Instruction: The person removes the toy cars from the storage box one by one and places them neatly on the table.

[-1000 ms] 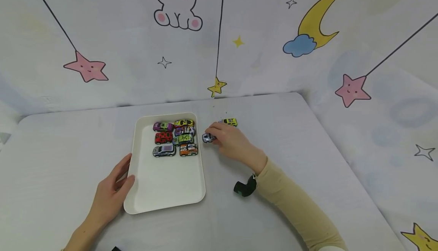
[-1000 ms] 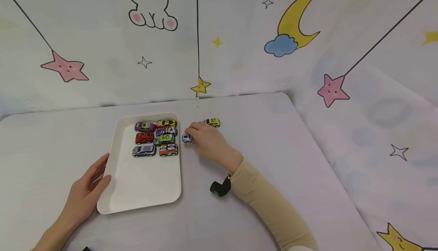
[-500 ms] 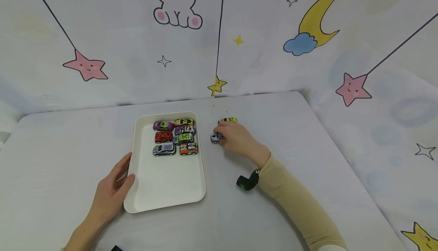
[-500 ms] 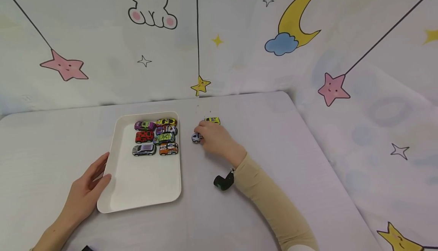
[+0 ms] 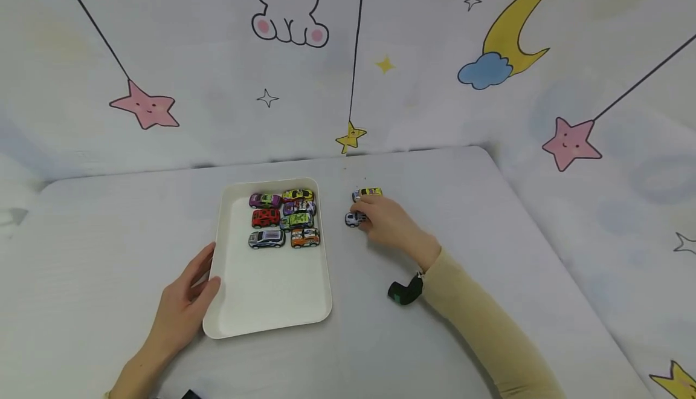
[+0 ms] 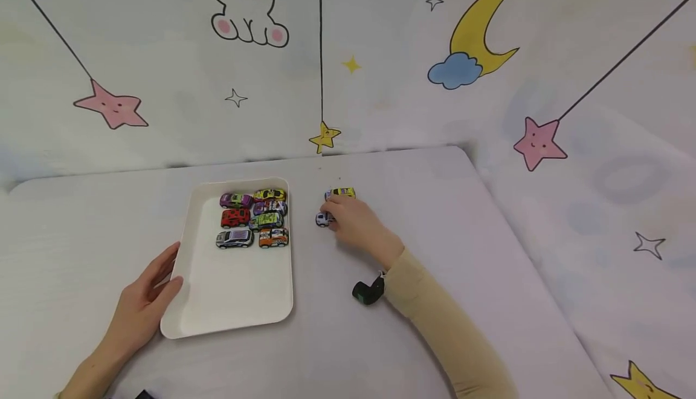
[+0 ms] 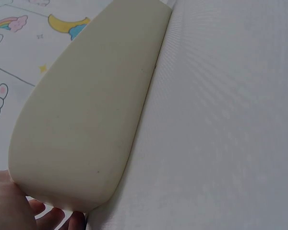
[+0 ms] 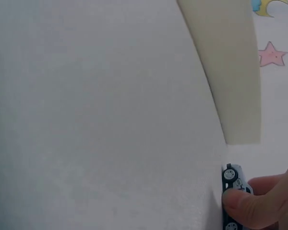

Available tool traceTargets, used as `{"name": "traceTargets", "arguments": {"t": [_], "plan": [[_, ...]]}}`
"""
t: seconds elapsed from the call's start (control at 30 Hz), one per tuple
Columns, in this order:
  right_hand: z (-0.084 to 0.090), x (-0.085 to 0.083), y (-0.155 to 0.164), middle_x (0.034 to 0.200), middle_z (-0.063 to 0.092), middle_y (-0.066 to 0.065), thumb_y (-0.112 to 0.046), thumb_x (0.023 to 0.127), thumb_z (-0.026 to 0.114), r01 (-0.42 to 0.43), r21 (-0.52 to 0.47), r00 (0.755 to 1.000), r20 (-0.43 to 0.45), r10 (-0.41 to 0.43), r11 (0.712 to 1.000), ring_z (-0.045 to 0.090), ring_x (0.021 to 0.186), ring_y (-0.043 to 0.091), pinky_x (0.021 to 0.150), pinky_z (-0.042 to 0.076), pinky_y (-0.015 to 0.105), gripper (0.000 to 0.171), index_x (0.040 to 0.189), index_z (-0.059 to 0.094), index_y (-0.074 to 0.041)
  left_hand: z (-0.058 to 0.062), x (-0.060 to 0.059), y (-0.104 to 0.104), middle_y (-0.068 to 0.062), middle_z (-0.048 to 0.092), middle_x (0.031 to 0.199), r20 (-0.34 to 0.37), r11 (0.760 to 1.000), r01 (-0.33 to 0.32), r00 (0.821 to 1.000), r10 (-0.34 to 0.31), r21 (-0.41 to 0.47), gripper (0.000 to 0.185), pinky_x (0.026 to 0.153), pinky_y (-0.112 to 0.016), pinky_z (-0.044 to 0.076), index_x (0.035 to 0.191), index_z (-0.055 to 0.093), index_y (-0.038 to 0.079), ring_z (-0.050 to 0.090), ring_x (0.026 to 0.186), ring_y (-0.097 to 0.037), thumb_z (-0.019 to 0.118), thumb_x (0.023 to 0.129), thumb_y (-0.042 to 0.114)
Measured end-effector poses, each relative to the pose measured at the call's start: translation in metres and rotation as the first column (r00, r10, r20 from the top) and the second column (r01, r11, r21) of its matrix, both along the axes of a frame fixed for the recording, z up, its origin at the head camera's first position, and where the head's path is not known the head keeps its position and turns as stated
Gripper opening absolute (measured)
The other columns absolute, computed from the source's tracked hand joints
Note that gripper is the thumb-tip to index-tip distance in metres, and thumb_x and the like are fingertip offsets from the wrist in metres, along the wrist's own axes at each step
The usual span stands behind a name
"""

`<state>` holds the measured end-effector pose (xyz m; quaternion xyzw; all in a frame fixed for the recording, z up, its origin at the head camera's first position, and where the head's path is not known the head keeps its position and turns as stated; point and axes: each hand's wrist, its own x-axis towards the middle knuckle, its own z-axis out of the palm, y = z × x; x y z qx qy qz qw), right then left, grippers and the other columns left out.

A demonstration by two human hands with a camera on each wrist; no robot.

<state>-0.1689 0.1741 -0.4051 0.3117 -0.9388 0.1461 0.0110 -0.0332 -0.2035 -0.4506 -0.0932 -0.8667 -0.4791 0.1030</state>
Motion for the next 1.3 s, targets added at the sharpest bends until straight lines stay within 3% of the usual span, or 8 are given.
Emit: {"name": "traceTargets", "arguments": {"t": [0.17,0.43,0.7,0.9,1.0,1.3], "plan": [[-0.02,0.005,0.015,0.122,0.067,0.011,-0.003,0.089,0.072,-0.063,-0.166,0.992,-0.119,0.043,0.984,0.06,0.118,0.029,0.104,0.05,0.044,0.032,0.12,0.068,-0.003,-0.001,0.0,0.001,-0.021,0.051,0.147,-0.003,1.0,-0.009,1.0,0.009,-0.002,0.061,0.09,0.0,0.042,0.154,0.04,0.016,0.045,0.123,0.017,0.059,0.098,0.003],[-0.049,0.0,0.027,0.123,0.065,0.01,-0.005,0.088,0.074,-0.122,-0.406,0.978,-0.205,0.04,0.906,0.06,0.116,0.024,0.104,0.05,0.041,0.036,0.123,0.066,-0.003,-0.001,0.001,0.0,-0.021,0.051,0.146,-0.001,1.0,-0.016,1.0,0.016,-0.012,0.062,0.09,0.001,0.041,0.154,0.039,0.017,0.044,0.122,0.019,0.059,0.098,0.003],[-0.049,0.0,0.03,0.12,0.066,0.011,0.0,0.084,0.075,-0.054,-0.451,0.973,-0.225,-0.055,0.891,0.06,0.113,0.025,0.109,0.046,0.042,0.036,0.119,0.068,-0.002,-0.001,0.0,0.002,-0.02,0.051,0.147,-0.006,1.0,-0.005,1.0,0.005,-0.007,0.062,0.09,0.0,0.042,0.154,0.039,0.016,0.045,0.123,0.017,0.06,0.097,0.002],[-0.05,-0.002,0.031,0.116,0.067,0.012,0.003,0.082,0.077,-0.06,-0.497,0.958,-0.272,-0.09,0.866,0.062,0.108,0.026,0.095,0.054,0.041,0.034,0.115,0.069,0.001,-0.001,-0.001,0.002,-0.021,0.051,0.147,0.002,1.0,-0.004,1.0,0.005,-0.019,0.062,0.091,0.001,0.04,0.155,0.038,0.016,0.043,0.123,0.019,0.06,0.098,0.004],[-0.049,-0.002,0.031,0.115,0.067,0.011,0.005,0.082,0.077,-0.053,-0.51,0.957,-0.273,-0.102,0.859,0.062,0.108,0.027,0.095,0.054,0.042,0.034,0.115,0.069,0.001,-0.001,-0.001,0.002,-0.021,0.05,0.147,0.004,1.0,-0.004,1.0,0.004,-0.017,0.062,0.09,0.001,0.041,0.155,0.038,0.016,0.043,0.123,0.019,0.059,0.098,0.004],[-0.049,-0.003,0.031,0.115,0.067,0.011,0.01,0.081,0.074,-0.025,-0.51,0.951,-0.277,-0.137,0.86,0.062,0.108,0.026,0.095,0.053,0.041,0.036,0.115,0.069,0.0,-0.002,-0.001,0.002,-0.021,0.05,0.148,0.01,1.0,-0.006,1.0,0.006,-0.019,0.062,0.089,0.001,0.041,0.155,0.038,0.017,0.043,0.122,0.019,0.059,0.098,0.004]]}}
